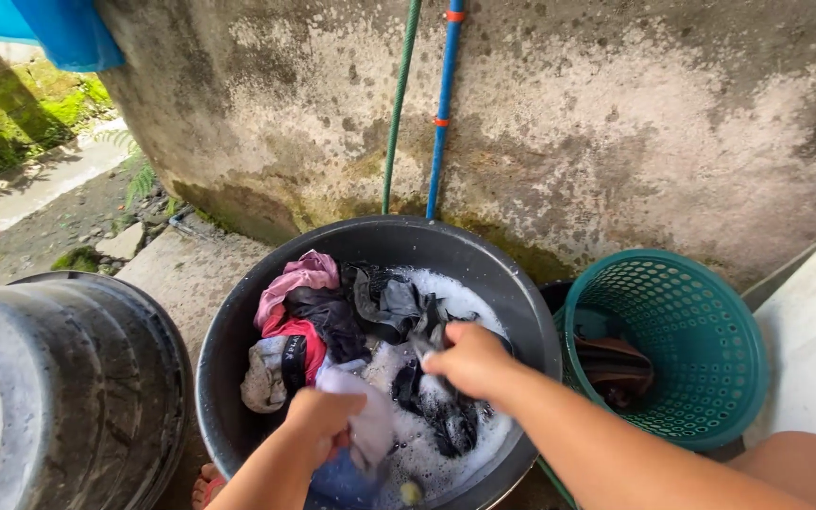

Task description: Hand-washing clothes in a tub with water and detergent.

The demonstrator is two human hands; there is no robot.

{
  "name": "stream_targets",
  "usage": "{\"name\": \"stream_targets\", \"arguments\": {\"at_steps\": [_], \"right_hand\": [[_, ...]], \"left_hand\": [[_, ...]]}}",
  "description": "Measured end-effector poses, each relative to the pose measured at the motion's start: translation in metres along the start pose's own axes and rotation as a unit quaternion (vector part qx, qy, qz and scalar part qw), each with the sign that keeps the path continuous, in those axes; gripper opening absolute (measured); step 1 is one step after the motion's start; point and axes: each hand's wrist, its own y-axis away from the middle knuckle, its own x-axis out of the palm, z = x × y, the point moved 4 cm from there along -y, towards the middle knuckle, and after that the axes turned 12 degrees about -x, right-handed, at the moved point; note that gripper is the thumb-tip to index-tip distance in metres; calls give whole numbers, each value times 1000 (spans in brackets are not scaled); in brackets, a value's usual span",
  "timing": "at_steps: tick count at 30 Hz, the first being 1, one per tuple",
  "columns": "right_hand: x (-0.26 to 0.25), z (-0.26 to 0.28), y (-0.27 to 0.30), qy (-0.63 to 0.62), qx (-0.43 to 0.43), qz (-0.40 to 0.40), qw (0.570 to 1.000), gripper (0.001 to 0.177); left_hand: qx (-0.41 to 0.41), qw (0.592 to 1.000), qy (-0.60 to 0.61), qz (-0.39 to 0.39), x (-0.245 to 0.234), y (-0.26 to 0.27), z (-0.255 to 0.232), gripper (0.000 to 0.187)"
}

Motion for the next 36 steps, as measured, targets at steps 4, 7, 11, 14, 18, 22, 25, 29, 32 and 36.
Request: {"name": "stream_targets", "arguments": {"at_steps": [4, 7, 11, 14, 18, 22, 25, 29, 32, 36], "right_hand": [[-31, 50, -7, -144, -21, -33, 989, 13], [-61, 81, -24, -92, -146, -64, 983, 14], [-91, 138, -21, -142, -208, -57, 966, 14], [-112, 180, -4, -144, -221, -84, 961, 17], [-140, 228, 15, -207, -261, -111, 936, 28], [-165, 270, 31, -186, -382, -110, 899, 32], [-186, 264, 12, -118, -461, -121, 871, 26], [-182, 271, 47, -22, -359, -175, 916, 30], [-185, 266, 39, -72, -359, -154, 918, 24], [-187, 252, 16, -189, -356, -106, 909, 26]], "left_hand": [[165, 958, -153, -178, -44, 142, -62, 37], [187, 976, -34, -106, -63, 193, -100, 29], [264, 961, 35, -75, -94, 252, -158, 39], [298, 949, 85, -61, -114, 313, -192, 44], [354, 927, 109, -60, -128, 380, -209, 44], [472, 868, 149, 40, -137, 414, -233, 48], [511, 844, 153, 57, -144, 415, -250, 47], [558, 810, 153, 91, -136, 401, -266, 45], [607, 769, 160, 121, -129, 405, -269, 44], [473, 839, 212, 167, -100, 379, -249, 41]]}}
